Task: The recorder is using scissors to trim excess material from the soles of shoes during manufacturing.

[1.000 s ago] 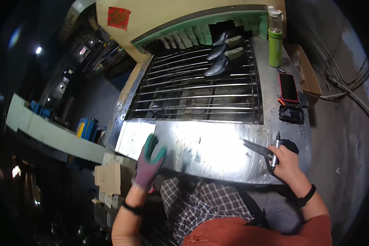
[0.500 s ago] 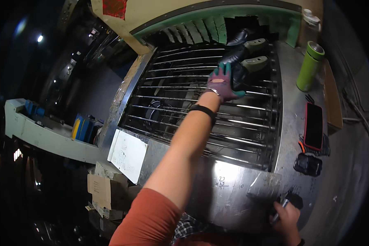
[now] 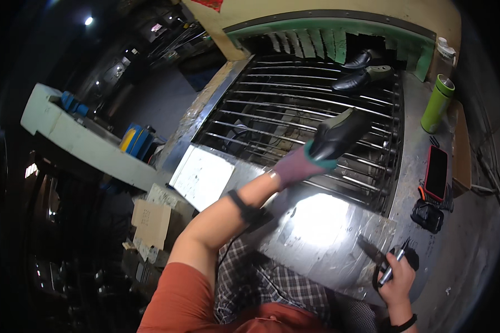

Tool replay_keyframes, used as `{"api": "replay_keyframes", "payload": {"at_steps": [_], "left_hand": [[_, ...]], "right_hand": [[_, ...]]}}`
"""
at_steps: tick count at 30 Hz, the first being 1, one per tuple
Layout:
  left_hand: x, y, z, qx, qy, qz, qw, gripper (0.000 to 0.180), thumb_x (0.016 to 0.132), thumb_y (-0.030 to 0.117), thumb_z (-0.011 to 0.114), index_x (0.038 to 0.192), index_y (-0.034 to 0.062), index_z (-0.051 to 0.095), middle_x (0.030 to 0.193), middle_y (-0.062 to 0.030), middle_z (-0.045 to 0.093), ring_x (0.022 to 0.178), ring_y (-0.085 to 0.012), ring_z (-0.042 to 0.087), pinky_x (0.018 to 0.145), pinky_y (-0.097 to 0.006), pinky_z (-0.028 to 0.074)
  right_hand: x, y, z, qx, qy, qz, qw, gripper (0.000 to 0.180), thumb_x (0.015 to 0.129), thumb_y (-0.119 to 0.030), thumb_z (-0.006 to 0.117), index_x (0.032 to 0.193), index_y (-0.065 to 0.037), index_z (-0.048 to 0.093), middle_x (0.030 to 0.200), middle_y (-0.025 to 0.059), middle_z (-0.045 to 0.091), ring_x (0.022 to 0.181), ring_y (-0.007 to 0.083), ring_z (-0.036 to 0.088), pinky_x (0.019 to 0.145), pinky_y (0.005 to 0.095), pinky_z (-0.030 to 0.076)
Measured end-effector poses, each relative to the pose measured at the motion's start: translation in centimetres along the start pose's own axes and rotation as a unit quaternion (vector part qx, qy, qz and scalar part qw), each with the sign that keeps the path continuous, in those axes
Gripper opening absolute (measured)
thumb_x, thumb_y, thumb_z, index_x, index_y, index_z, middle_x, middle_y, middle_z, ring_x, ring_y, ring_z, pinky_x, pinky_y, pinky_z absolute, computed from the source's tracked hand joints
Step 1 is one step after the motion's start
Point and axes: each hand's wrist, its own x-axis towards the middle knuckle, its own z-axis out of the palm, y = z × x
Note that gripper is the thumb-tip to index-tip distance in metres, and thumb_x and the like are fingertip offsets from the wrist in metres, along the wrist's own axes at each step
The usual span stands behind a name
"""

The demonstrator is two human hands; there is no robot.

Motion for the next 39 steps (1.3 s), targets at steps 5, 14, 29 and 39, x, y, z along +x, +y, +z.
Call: {"api": "replay_keyframes", "payload": {"at_steps": [5,14,29,39], "left_hand": [[-19.0,-0.5,-1.9,-0.079,0.004,-0.085,0.993,0.100,0.073,0.060,0.075,0.144,0.0016,0.038,0.113,-0.0183,0.066,0.102,-0.0268,0.066,0.091,-0.036,0.048],[-43.9,-8.1,7.2,-0.670,0.141,-0.166,0.710,0.056,0.098,0.036,0.057,0.140,0.0029,0.045,0.128,-0.0107,0.060,0.110,-0.0227,0.063,0.095,-0.039,0.052],[-49.6,-15.6,16.4,-0.867,0.127,0.005,0.482,0.062,0.101,0.050,0.041,0.143,0.0051,0.039,0.134,-0.0132,0.052,0.119,-0.0268,0.054,0.102,-0.043,0.046],[-49.7,-14.8,15.6,-0.867,0.139,-0.018,0.478,0.057,0.102,0.048,0.040,0.142,0.0063,0.042,0.130,-0.0095,0.056,0.116,-0.0229,0.056,0.102,-0.040,0.045]], "right_hand": [[-0.1,-0.3,0.1,-0.020,0.000,0.008,1.000,0.043,0.072,-0.008,0.066,0.114,-0.004,0.059,0.089,0.0197,0.060,0.075,0.0410,0.061,0.066,0.0435,0.049],[0.6,-11.1,3.9,0.164,-0.181,-0.081,0.966,0.047,0.082,-0.029,0.071,0.119,-0.002,0.059,0.095,0.0132,0.062,0.083,0.0279,0.062,0.076,0.0352,0.050],[-5.5,-25.5,13.3,0.632,-0.583,0.312,0.403,0.044,0.090,-0.009,0.067,0.129,-0.005,0.047,0.077,0.0004,0.052,0.055,0.0041,0.040,0.046,0.0195,0.028],[-6.1,-25.6,15.2,0.621,-0.587,0.325,0.404,0.045,0.091,-0.014,0.068,0.129,-0.006,0.047,0.076,0.0023,0.051,0.055,0.0064,0.039,0.047,0.0208,0.029]]}}
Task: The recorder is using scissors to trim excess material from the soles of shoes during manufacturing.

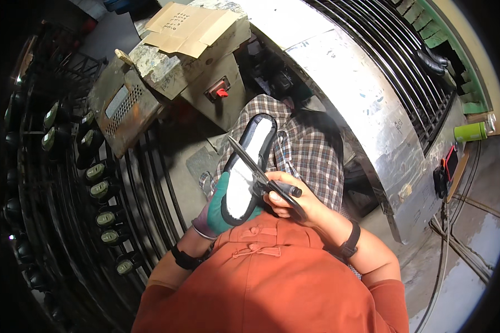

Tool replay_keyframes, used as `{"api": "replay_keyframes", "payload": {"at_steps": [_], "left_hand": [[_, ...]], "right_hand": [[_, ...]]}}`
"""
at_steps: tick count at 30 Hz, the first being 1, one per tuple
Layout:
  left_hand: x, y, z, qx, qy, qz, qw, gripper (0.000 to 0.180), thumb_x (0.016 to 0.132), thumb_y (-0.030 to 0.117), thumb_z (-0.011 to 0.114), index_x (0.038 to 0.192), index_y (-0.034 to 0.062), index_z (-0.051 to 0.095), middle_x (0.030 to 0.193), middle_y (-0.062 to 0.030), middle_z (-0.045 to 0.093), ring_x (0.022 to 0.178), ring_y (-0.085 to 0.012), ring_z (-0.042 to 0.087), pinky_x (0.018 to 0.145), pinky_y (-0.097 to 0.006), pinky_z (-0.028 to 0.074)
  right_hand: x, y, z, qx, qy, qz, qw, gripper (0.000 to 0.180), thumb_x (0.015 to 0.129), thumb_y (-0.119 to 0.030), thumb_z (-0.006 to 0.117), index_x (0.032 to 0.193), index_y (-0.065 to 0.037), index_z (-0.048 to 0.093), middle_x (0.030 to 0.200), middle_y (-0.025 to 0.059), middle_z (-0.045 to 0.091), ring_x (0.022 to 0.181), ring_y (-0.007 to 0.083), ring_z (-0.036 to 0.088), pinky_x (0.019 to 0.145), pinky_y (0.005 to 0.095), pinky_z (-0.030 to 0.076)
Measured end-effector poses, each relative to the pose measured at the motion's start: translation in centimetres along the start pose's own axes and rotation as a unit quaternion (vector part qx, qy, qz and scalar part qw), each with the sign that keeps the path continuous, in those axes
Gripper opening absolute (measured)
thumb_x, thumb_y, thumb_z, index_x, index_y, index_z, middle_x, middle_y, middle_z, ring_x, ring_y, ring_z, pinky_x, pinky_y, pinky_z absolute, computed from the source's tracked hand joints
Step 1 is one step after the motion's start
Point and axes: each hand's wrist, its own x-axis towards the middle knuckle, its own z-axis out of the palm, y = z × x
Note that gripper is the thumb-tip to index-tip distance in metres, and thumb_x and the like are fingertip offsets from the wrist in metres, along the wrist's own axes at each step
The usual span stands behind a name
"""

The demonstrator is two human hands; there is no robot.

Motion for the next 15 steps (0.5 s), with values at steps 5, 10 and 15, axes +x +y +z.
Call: {"api": "replay_keyframes", "payload": {"at_steps": [5,10,15], "left_hand": [[0.2,-0.2,-0.9,-0.084,-0.051,0.000,0.995,0.058,0.101,0.050,0.042,0.140,0.0079,0.044,0.128,-0.0100,0.058,0.116,-0.0236,0.056,0.101,-0.043,0.046],[0.2,0.2,-2.0,-0.087,-0.045,-0.010,0.995,0.062,0.099,0.054,0.041,0.142,0.0097,0.043,0.132,-0.0098,0.056,0.119,-0.0251,0.055,0.102,-0.046,0.045],[-0.1,0.2,-1.5,-0.086,-0.021,-0.017,0.996,0.070,0.098,0.060,0.038,0.145,0.0090,0.039,0.130,-0.0127,0.057,0.108,-0.0288,0.061,0.092,-0.046,0.052]], "right_hand": [[-1.3,-0.6,0.8,0.027,-0.008,0.055,0.998,0.047,0.089,-0.012,0.070,0.130,-0.005,0.049,0.082,0.0033,0.054,0.059,0.0067,0.046,0.051,0.0202,0.036],[-1.8,-2.9,1.2,-0.674,0.112,-0.245,0.687,0.046,0.073,-0.009,0.074,0.118,-0.010,0.062,0.089,0.0077,0.064,0.073,0.0294,0.063,0.066,0.0376,0.052],[-3.8,-3.8,1.9,-0.852,0.133,-0.157,0.482,0.060,0.056,0.002,0.062,0.115,-0.012,0.065,0.072,0.0071,0.048,0.059,0.0279,0.056,0.050,0.0374,0.046]]}}
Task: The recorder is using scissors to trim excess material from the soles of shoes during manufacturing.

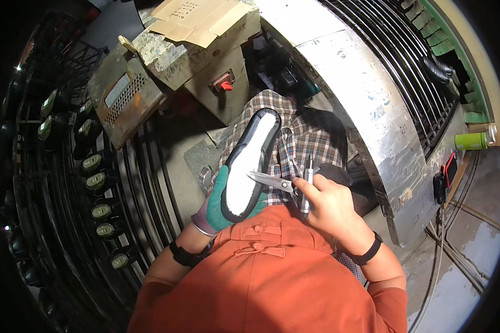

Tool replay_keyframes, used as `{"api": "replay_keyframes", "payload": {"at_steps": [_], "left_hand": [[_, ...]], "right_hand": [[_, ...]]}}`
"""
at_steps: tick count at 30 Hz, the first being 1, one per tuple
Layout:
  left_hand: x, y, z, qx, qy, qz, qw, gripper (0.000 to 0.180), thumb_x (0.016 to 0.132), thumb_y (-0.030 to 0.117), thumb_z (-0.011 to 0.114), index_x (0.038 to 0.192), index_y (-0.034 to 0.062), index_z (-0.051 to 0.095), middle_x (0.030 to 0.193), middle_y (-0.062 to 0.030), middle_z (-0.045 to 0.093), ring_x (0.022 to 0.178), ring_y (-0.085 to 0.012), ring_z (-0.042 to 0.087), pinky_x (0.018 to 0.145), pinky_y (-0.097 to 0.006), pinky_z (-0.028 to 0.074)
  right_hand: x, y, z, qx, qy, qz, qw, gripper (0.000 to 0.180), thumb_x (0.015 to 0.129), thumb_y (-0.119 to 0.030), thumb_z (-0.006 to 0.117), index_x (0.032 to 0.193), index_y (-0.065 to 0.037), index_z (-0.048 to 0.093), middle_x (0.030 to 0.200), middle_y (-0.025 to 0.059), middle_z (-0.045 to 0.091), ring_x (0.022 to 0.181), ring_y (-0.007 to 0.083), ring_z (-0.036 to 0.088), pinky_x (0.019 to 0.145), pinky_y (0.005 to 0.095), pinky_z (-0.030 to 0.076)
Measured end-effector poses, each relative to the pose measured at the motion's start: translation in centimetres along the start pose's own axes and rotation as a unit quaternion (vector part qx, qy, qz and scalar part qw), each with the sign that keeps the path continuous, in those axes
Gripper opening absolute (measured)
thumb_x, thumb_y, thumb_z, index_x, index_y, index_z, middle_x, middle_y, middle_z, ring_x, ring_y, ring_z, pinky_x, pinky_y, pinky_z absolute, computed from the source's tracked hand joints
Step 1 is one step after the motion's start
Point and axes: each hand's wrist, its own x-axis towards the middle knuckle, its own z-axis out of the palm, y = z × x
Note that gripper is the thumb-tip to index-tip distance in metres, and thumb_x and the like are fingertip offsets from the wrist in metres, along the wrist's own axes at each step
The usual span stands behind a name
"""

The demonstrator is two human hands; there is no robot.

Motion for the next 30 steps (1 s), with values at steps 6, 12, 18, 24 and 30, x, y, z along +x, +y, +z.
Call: {"api": "replay_keyframes", "payload": {"at_steps": [6,12,18,24,30], "left_hand": [[0.2,0.0,-1.5,0.067,0.003,-0.001,0.998,0.078,0.094,0.066,0.038,0.142,0.0047,0.040,0.127,-0.0158,0.058,0.103,-0.0313,0.064,0.086,-0.044,0.055],[-0.3,0.1,-0.9,0.062,0.052,0.016,0.997,0.076,0.094,0.065,0.039,0.142,0.0057,0.041,0.129,-0.0156,0.057,0.110,-0.0334,0.061,0.092,-0.046,0.054],[-0.1,-0.2,0.9,0.077,0.047,0.024,0.996,0.076,0.094,0.066,0.038,0.146,0.0099,0.037,0.127,-0.0124,0.058,0.107,-0.0290,0.062,0.090,-0.042,0.055],[0.1,-0.3,0.8,0.115,0.031,0.043,0.992,0.074,0.095,0.065,0.038,0.145,0.0115,0.038,0.124,-0.0084,0.060,0.106,-0.0219,0.062,0.086,-0.036,0.055],[-0.4,-0.2,0.9,0.113,0.020,0.022,0.993,0.075,0.095,0.065,0.037,0.147,0.0106,0.036,0.132,-0.0093,0.055,0.116,-0.0234,0.056,0.097,-0.038,0.050]], "right_hand": [[0.1,-0.5,-0.3,-0.036,0.008,-0.031,0.999,0.059,0.057,0.000,0.065,0.115,-0.012,0.066,0.072,0.0066,0.047,0.059,0.0249,0.056,0.049,0.0356,0.046],[0.1,-0.2,1.9,0.122,-0.049,0.061,0.989,0.054,0.062,-0.002,0.067,0.116,-0.008,0.065,0.083,0.0108,0.060,0.072,0.0304,0.063,0.062,0.0377,0.053],[0.1,-0.5,2.4,0.208,0.004,0.061,0.976,0.049,0.067,-0.003,0.067,0.116,-0.008,0.064,0.091,0.0135,0.064,0.078,0.0319,0.065,0.065,0.0377,0.053],[-0.7,-1.3,0.0,-0.050,0.000,-0.053,0.997,0.057,0.059,-0.004,0.069,0.115,-0.015,0.066,0.073,0.0053,0.047,0.059,0.0233,0.055,0.049,0.0341,0.047],[0.1,-0.5,0.6,0.001,-0.019,-0.049,0.999,0.057,0.060,-0.005,0.068,0.117,-0.013,0.065,0.074,0.0072,0.050,0.061,0.0255,0.057,0.052,0.0384,0.049]]}}
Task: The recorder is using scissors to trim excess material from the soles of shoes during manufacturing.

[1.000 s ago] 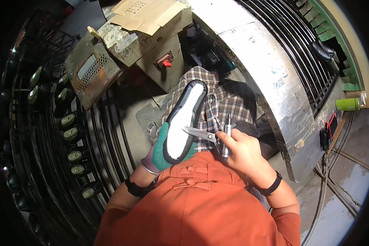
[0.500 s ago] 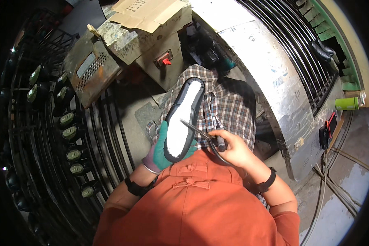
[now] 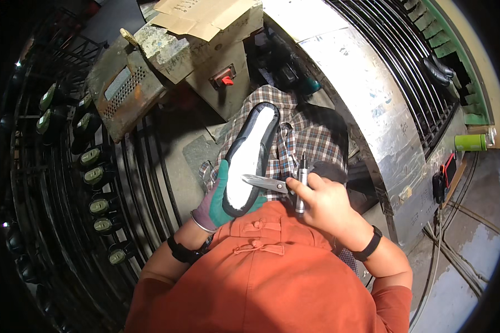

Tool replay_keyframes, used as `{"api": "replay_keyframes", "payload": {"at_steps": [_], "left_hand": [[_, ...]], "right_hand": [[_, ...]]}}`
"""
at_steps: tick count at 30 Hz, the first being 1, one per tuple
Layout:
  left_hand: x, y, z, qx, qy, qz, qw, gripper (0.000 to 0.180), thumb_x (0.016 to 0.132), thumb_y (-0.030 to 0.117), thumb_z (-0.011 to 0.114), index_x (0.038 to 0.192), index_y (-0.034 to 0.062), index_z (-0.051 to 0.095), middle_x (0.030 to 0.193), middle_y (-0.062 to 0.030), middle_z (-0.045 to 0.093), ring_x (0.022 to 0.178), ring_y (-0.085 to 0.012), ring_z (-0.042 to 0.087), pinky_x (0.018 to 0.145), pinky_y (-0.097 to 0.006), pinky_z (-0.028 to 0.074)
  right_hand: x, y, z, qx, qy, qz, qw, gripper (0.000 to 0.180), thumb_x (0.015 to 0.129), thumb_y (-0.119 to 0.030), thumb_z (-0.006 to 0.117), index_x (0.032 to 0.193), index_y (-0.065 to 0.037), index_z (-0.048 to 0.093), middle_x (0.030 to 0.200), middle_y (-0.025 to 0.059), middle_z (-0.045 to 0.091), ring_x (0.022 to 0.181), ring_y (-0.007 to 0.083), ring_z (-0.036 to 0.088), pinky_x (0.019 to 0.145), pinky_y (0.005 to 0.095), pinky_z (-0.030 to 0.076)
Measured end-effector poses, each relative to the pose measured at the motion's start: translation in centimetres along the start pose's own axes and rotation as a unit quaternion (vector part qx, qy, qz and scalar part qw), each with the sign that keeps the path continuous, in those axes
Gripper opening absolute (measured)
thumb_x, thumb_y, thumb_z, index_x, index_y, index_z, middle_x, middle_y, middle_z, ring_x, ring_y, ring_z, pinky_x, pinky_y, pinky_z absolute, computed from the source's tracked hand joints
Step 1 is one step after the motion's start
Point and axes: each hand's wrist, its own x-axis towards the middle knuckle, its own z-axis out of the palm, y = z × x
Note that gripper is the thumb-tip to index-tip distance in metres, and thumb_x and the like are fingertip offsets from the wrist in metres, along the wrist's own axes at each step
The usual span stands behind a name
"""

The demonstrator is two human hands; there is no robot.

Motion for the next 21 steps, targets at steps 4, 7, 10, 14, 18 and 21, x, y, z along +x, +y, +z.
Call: {"api": "replay_keyframes", "payload": {"at_steps": [4,7,10,14,18,21], "left_hand": [[0.1,-0.1,0.3,-0.001,0.019,-0.003,1.000,0.079,0.094,0.068,0.036,0.147,0.0094,0.036,0.135,-0.0109,0.052,0.120,-0.0255,0.054,0.099,-0.039,0.048],[0.2,0.0,-0.5,-0.012,0.011,-0.023,1.000,0.081,0.092,0.071,0.035,0.146,0.0101,0.036,0.135,-0.0106,0.053,0.119,-0.0257,0.054,0.097,-0.038,0.049],[0.3,-0.2,-0.7,0.020,0.004,0.003,1.000,0.081,0.092,0.071,0.034,0.146,0.0110,0.037,0.134,-0.0103,0.054,0.118,-0.0242,0.055,0.094,-0.038,0.050],[0.4,-0.1,-0.7,-0.025,-0.030,0.004,0.999,0.076,0.095,0.067,0.034,0.147,0.0102,0.036,0.134,-0.0107,0.053,0.118,-0.0223,0.055,0.097,-0.037,0.048],[0.9,-0.9,-1.4,-0.013,0.025,0.002,1.000,0.078,0.096,0.066,0.034,0.148,0.0074,0.033,0.135,-0.0114,0.052,0.118,-0.0266,0.056,0.098,-0.040,0.050],[0.6,-2.3,-5.3,0.180,0.098,0.069,0.976,0.078,0.096,0.064,0.037,0.147,0.0062,0.033,0.135,-0.0115,0.052,0.118,-0.0266,0.056,0.100,-0.039,0.049]], "right_hand": [[0.2,0.0,3.6,0.379,0.009,0.107,0.919,0.042,0.075,-0.016,0.073,0.115,-0.008,0.065,0.091,0.0135,0.066,0.081,0.0330,0.066,0.069,0.0396,0.054],[0.5,-0.6,1.4,0.174,0.032,0.067,0.982,0.040,0.075,-0.015,0.072,0.114,-0.009,0.066,0.086,0.0129,0.064,0.076,0.0333,0.065,0.064,0.0401,0.053],[-0.4,-0.4,-0.1,-0.009,0.002,-0.016,1.000,0.051,0.067,-0.015,0.075,0.117,-0.014,0.064,0.074,0.0075,0.052,0.061,0.0250,0.059,0.050,0.0356,0.048],[-0.9,-0.6,-1.2,-0.088,0.000,-0.072,0.993,0.061,0.062,-0.016,0.074,0.122,-0.018,0.062,0.075,0.0041,0.048,0.057,0.0199,0.056,0.047,0.0319,0.048],[-0.9,-0.8,-2.5,-0.119,-0.007,-0.095,0.988,0.058,0.065,-0.019,0.073,0.122,-0.019,0.062,0.075,0.0041,0.048,0.057,0.0188,0.056,0.047,0.0313,0.048],[-1.0,-0.5,-3.1,-0.170,-0.047,-0.117,0.977,0.057,0.066,-0.020,0.072,0.122,-0.019,0.062,0.076,0.0043,0.049,0.057,0.0183,0.056,0.046,0.0306,0.048]]}}
